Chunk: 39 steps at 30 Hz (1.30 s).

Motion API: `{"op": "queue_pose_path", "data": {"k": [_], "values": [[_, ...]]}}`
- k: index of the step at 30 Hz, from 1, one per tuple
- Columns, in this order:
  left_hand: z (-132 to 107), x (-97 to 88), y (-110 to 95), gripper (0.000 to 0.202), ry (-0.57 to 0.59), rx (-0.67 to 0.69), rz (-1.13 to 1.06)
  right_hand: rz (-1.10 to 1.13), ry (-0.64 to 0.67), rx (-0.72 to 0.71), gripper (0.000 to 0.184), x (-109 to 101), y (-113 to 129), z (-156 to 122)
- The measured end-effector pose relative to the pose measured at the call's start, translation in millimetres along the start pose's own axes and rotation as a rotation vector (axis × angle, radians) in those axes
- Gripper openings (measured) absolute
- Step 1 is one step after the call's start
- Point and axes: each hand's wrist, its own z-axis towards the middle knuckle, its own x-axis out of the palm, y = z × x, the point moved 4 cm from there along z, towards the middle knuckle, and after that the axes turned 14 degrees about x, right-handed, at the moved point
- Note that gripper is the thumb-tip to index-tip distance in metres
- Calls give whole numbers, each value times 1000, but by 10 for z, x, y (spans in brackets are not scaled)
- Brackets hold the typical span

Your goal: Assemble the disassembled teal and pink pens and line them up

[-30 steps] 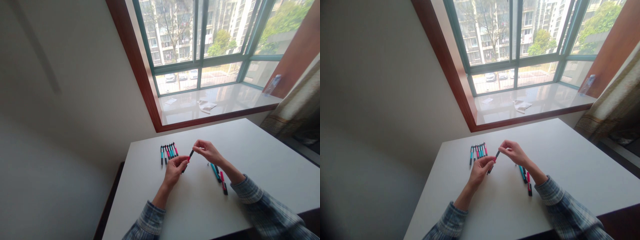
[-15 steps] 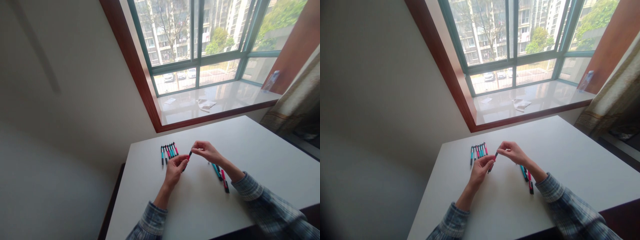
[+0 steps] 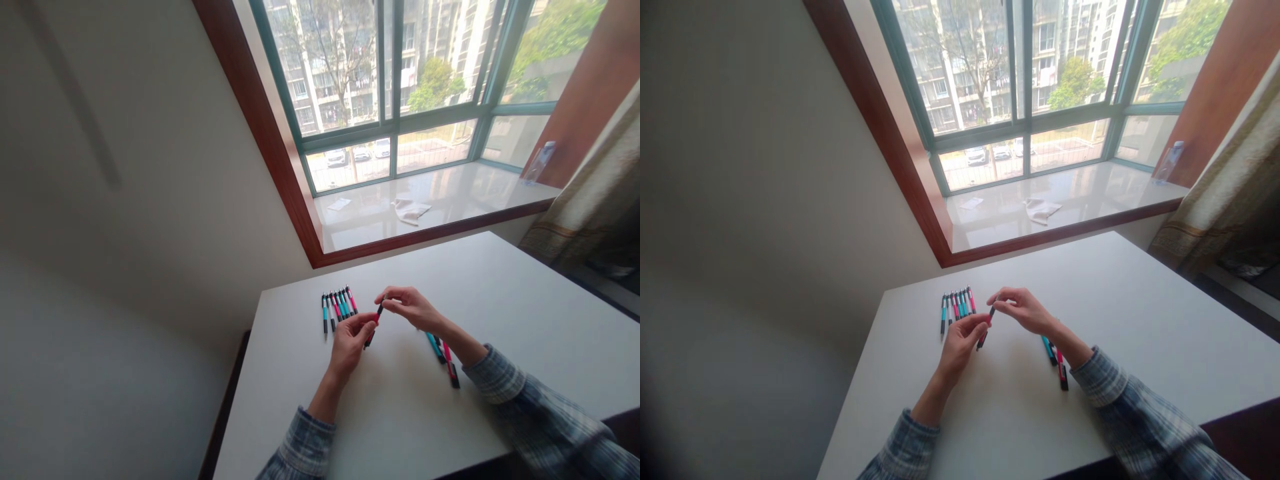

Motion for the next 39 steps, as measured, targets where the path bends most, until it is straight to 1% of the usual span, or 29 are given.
{"op": "queue_pose_path", "data": {"k": [3,5,7,8,12,14,17,19,22,24,26,28,31,35,39], "values": [[-1,8,2,37,29,3,6,32,-30,41,31,-19,-26,4],[0,3,10,36,40,9,4,49,15,44,30,-9,-24,-1],[3,-12,16,36,29,22,-2,52,68,28,30,8,-12,-7],[5,-20,17,35,20,29,-3,53,73,23,30,10,-9,-7],[8,-17,-3,34,20,32,7,79,-1,57,31,-6,-38,9],[8,-10,-25,35,18,26,8,78,13,67,32,10,-44,13],[6,-14,-52,35,-6,24,0,55,59,34,32,44,-31,11],[5,-10,-58,34,0,25,-2,51,27,18,30,41,-30,15],[4,5,-53,34,35,30,3,56,-29,37,31,30,-39,20],[6,4,-51,34,38,36,6,57,-1,50,30,46,-26,12],[8,-5,-51,35,20,38,3,55,53,48,31,71,1,-3],[9,-13,-53,36,2,36,-1,56,79,40,31,83,16,-13],[6,-1,-57,36,18,32,7,81,45,56,29,70,-14,-2],[6,22,-57,36,58,38,23,92,30,81,34,66,-53,17],[13,-1,-43,38,35,41,27,43,49,75,37,71,-10,-2]]}}
